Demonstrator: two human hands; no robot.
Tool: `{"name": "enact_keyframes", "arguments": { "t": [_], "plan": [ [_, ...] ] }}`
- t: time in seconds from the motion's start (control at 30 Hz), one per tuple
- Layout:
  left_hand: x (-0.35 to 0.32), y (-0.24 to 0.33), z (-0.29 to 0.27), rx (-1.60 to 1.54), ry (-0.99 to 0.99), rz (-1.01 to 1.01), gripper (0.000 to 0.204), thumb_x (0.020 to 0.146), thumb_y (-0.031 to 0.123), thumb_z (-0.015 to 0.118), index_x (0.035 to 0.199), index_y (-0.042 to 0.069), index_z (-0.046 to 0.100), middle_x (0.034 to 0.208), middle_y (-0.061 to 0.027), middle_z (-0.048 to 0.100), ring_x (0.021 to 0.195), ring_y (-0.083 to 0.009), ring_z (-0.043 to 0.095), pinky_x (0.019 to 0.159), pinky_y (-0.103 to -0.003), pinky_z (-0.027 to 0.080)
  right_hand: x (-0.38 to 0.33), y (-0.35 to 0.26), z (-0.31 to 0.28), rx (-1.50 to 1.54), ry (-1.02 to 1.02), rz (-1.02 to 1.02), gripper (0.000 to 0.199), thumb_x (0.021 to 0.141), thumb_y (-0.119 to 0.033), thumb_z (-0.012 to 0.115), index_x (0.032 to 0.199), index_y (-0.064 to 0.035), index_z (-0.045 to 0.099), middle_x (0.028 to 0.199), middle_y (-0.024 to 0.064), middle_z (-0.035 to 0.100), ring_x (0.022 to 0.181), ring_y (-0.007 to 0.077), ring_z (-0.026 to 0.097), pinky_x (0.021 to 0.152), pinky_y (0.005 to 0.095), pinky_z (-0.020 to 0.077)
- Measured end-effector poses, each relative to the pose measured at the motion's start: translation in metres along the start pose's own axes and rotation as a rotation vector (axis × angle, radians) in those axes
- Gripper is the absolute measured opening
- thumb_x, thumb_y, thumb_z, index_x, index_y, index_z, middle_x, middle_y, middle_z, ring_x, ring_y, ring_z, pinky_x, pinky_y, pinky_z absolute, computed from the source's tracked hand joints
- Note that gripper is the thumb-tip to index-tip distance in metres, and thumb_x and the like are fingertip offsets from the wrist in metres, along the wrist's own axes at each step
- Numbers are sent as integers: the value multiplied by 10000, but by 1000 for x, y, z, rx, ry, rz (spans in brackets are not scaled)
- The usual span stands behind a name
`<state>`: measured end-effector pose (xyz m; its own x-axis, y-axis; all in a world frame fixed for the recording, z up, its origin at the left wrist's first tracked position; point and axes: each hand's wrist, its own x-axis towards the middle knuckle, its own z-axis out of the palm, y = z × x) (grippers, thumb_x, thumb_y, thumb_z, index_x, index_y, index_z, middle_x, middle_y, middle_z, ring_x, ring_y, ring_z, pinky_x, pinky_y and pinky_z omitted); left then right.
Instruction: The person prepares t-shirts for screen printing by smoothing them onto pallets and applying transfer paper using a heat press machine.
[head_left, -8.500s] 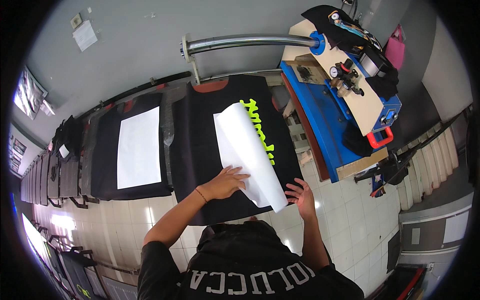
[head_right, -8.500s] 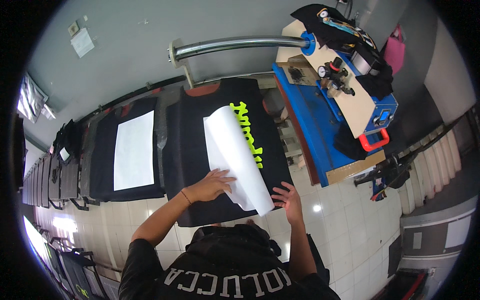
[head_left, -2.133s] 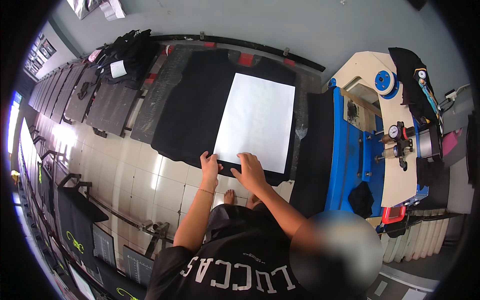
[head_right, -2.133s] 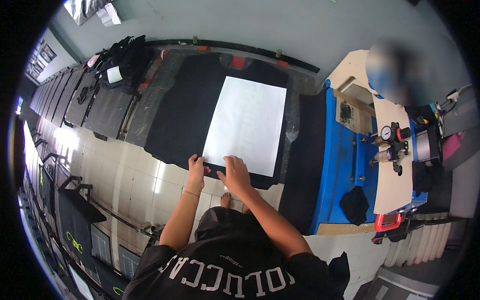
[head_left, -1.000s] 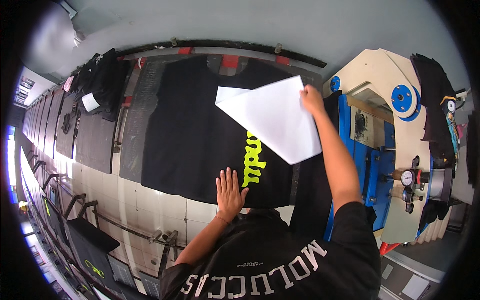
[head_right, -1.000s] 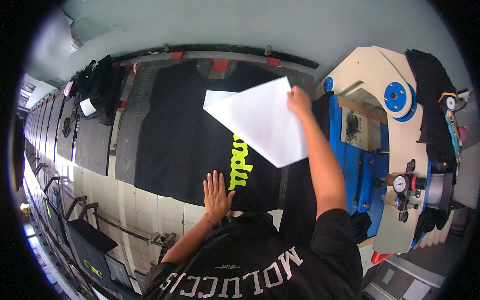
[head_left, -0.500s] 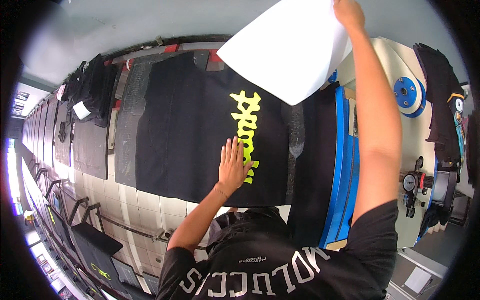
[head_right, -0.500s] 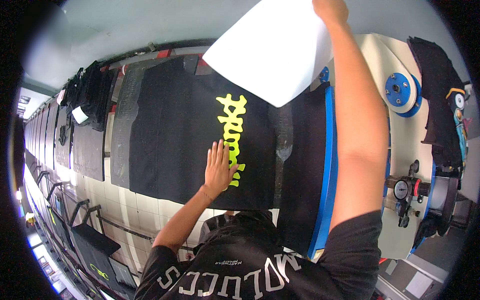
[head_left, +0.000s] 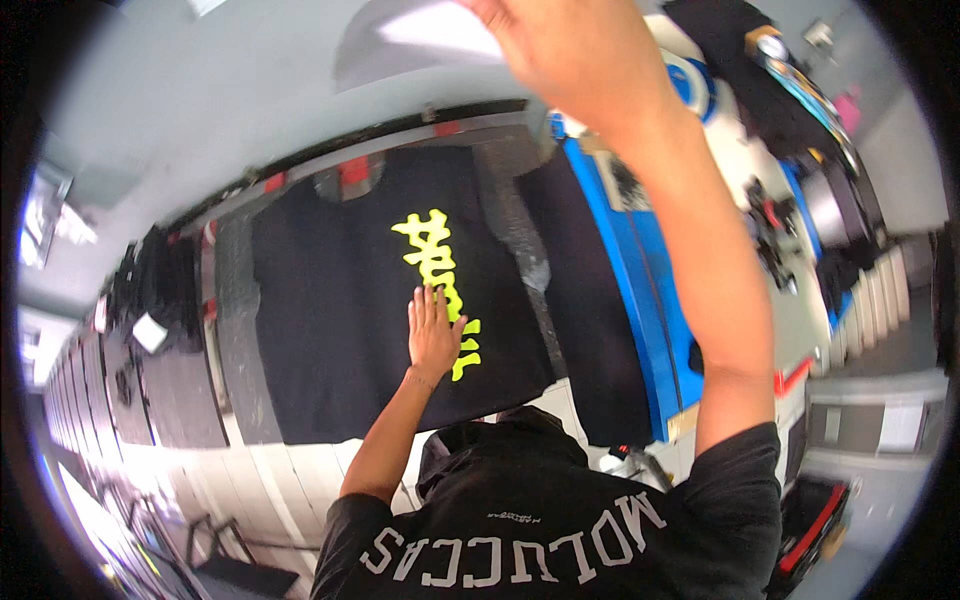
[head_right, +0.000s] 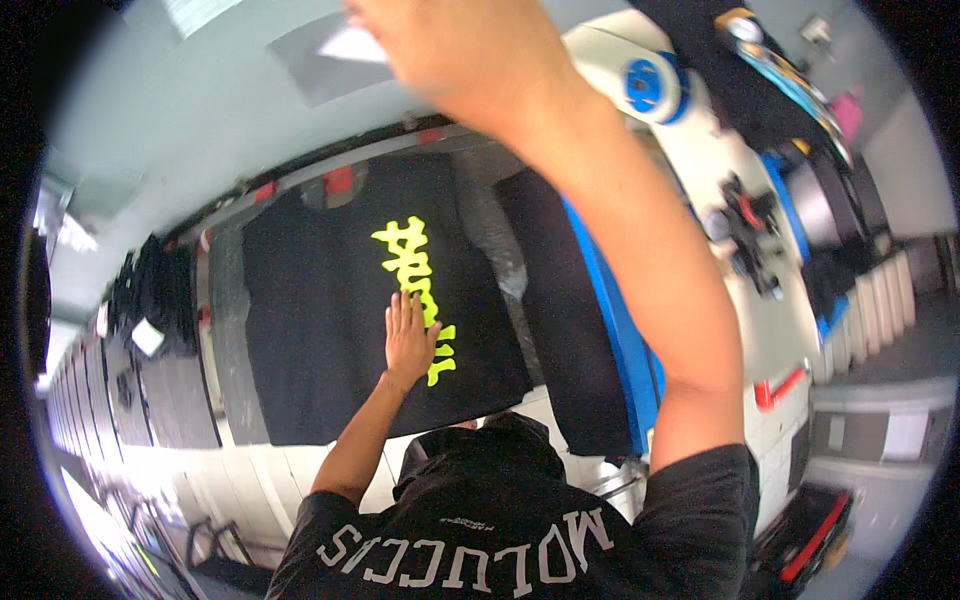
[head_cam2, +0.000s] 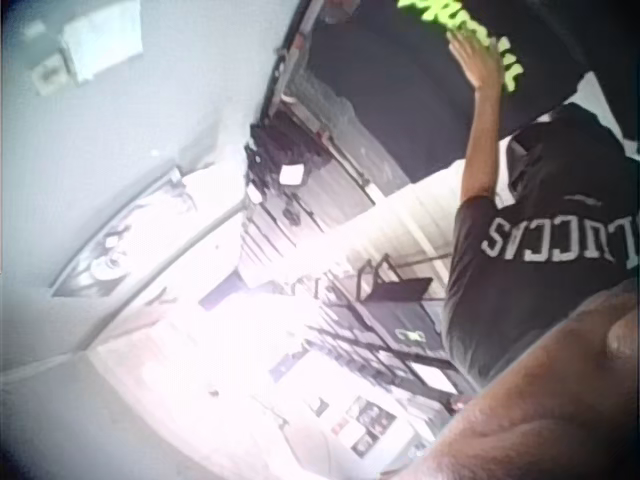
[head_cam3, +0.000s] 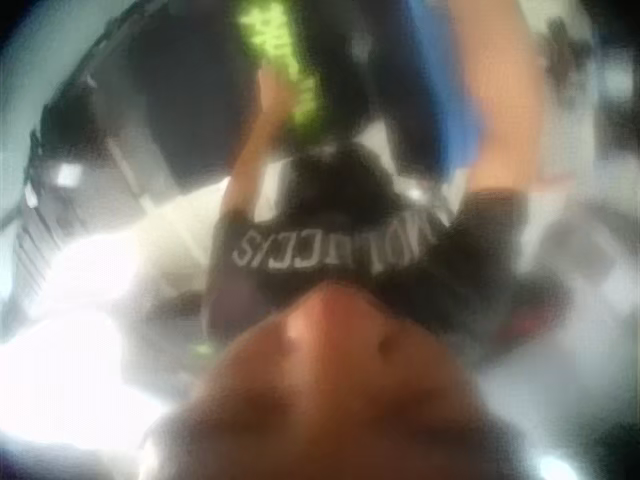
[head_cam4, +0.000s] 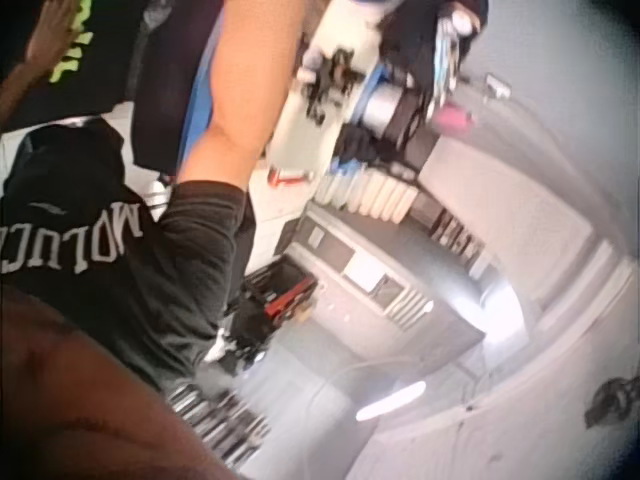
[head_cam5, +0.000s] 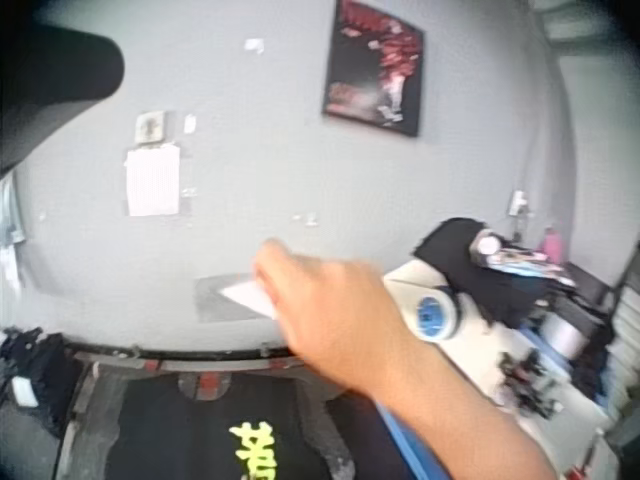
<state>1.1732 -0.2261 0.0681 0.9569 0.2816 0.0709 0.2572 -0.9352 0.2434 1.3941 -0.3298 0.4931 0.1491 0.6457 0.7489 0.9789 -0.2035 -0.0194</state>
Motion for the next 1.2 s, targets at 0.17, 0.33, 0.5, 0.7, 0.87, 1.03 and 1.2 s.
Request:
{"name": "enact_keyframes", "arguments": {
  "t": [0.17, 0.33, 0.5, 0.7, 0.87, 1.03, 1.2],
  "plan": [
    [-65, 18, -7, -7, -91, 96, 709, 957, 382, 508, 1460, -62, 277, 1550, -246, 211, 1458, -381, 147, 1188, -479, 118, -72, -68, -115, -96, 227, 274, 103, 933, -109, 565, 998, -31, 546, 772, 169, 631, 714, 319, 643, 608, 374, 488],
    [-112, 26, -9, 36, -169, 204, 695, 980, 373, 454, 1477, -62, 239, 1568, -232, 177, 1470, -365, 114, 1198, -457, 85, -207, -140, -257, -183, 478, 713, 149, 972, -136, 572, 1003, 9, 594, 755, -24, 565, 687, 24, 489, 580, 194, 383],
    [-134, 30, -8, 180, -176, 361, 640, 1006, 360, 396, 1462, -72, 273, 1561, -236, 194, 1468, -368, 120, 1194, -464, 99, -401, -285, -365, -371, 743, 1252, 149, 976, -165, 562, 1012, -21, 578, 893, -6, 591, 805, 55, 518, 738, 212, 431],
    [-127, 10, 11, 342, -129, 381, 619, 1051, 382, 251, 1487, -55, 212, 1571, -225, 167, 1470, -358, 117, 1194, -461, 110, -610, -553, -351, -804, 1136, 1744, 169, 977, -159, 537, 985, 7, 570, 875, 10, 553, 818, 77, 472, 723, 240, 390],
    [-73, 7, 30, 269, -20, 308, 624, 1051, 403, 259, 1488, -41, 225, 1546, -242, 229, 1429, -405, 227, 1157, -509, 217, -722, -780, -256, -1130, 1594, 2027, 212, 949, -140, 552, 1078, 28, 571, 950, 84, 605, 834, 156, 548, 740, 309, 455],
    [-51, 12, 44, 171, -40, 194, 694, 1031, 487, 276, 1483, -37, 252, 1546, -246, 232, 1432, -407, 218, 1155, -522, 205, -765, -903, -175, -1614, 1492, 2497, 251, 852, -168, 580, 981, 44, 621, 905, 145, 668, 832, 253, 646, 751, 358, 501],
    [-56, 27, 35, 220, -12, 248, 686, 1038, 476, 247, 1480, -48, 252, 1545, -241, 240, 1431, -392, 229, 1155, -508, 207, -759, -959, -142, -1602, 1726, 2705, 274, 823, -161, 529, 980, 33, 641, 938, 175, 679, 808, 286, 663, 698, 394, 526]
  ]
}}
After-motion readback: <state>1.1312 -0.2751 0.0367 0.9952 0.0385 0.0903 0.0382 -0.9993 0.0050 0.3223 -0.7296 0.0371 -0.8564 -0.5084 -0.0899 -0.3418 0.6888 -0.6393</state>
